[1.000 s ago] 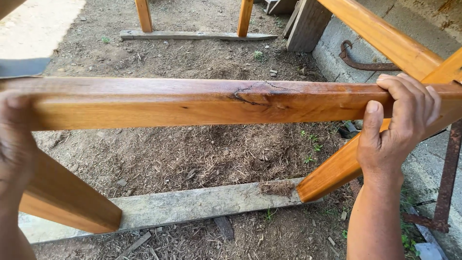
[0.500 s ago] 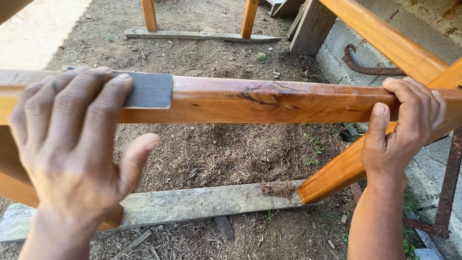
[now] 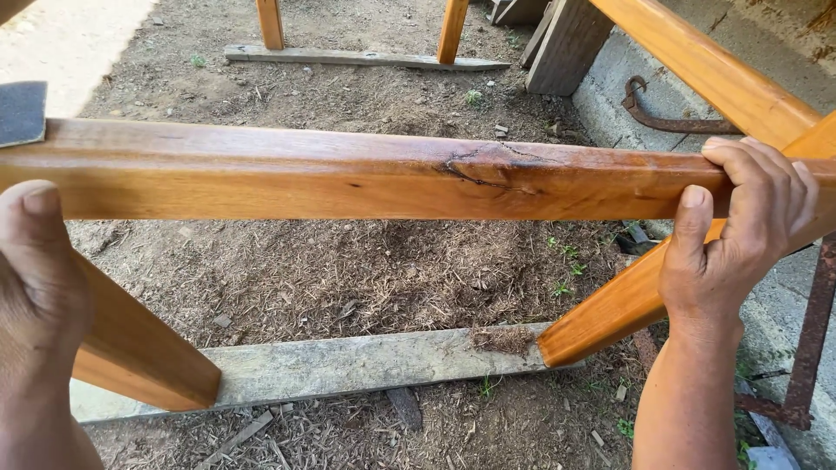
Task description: Sanding the wooden frame and legs of a table using sandpaper.
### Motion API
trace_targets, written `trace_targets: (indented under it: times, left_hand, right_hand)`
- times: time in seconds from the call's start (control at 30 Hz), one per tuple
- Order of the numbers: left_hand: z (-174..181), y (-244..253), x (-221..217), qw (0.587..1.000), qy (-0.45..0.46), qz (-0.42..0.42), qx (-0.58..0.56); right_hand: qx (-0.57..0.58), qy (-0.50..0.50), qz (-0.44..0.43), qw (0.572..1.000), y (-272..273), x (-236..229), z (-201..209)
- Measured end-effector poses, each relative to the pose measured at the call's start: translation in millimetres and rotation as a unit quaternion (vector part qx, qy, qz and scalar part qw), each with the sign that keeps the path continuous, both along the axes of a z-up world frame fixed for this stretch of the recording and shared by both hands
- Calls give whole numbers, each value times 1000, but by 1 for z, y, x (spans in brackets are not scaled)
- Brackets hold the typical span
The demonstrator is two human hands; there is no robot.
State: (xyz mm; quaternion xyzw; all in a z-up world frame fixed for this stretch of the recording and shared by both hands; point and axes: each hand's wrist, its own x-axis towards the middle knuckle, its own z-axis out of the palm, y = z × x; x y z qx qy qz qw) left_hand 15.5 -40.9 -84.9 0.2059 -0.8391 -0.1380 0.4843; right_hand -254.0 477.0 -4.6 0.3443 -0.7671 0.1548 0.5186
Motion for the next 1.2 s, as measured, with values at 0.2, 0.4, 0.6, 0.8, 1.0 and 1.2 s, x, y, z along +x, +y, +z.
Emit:
trace_targets:
  times: [0.2, 0.4, 0.6, 0.8, 1.0, 1.2]
  left_hand:
    - [-1, -5, 1, 996, 32, -68, 54]
    - [56, 64, -9, 987, -20, 49, -154]
    - [114, 158, -60, 937, 16, -26, -348]
    - [107, 145, -64, 936, 20, -90, -340]
    - [81, 76, -13, 928, -20, 15, -371]
    - [65, 68, -14, 987, -3, -64, -149]
  right_hand:
    - [-9, 0, 1, 1000, -7, 5, 6]
    - [16, 14, -24, 999, 1, -3, -2]
    - [16, 11, -23, 1000, 4, -3, -4]
    - [-13, -3, -6, 1000, -2, -1, 1]
    - [-20, -4, -6, 1000, 7, -11, -7]
    - [-6, 8, -33, 999, 9, -12, -8]
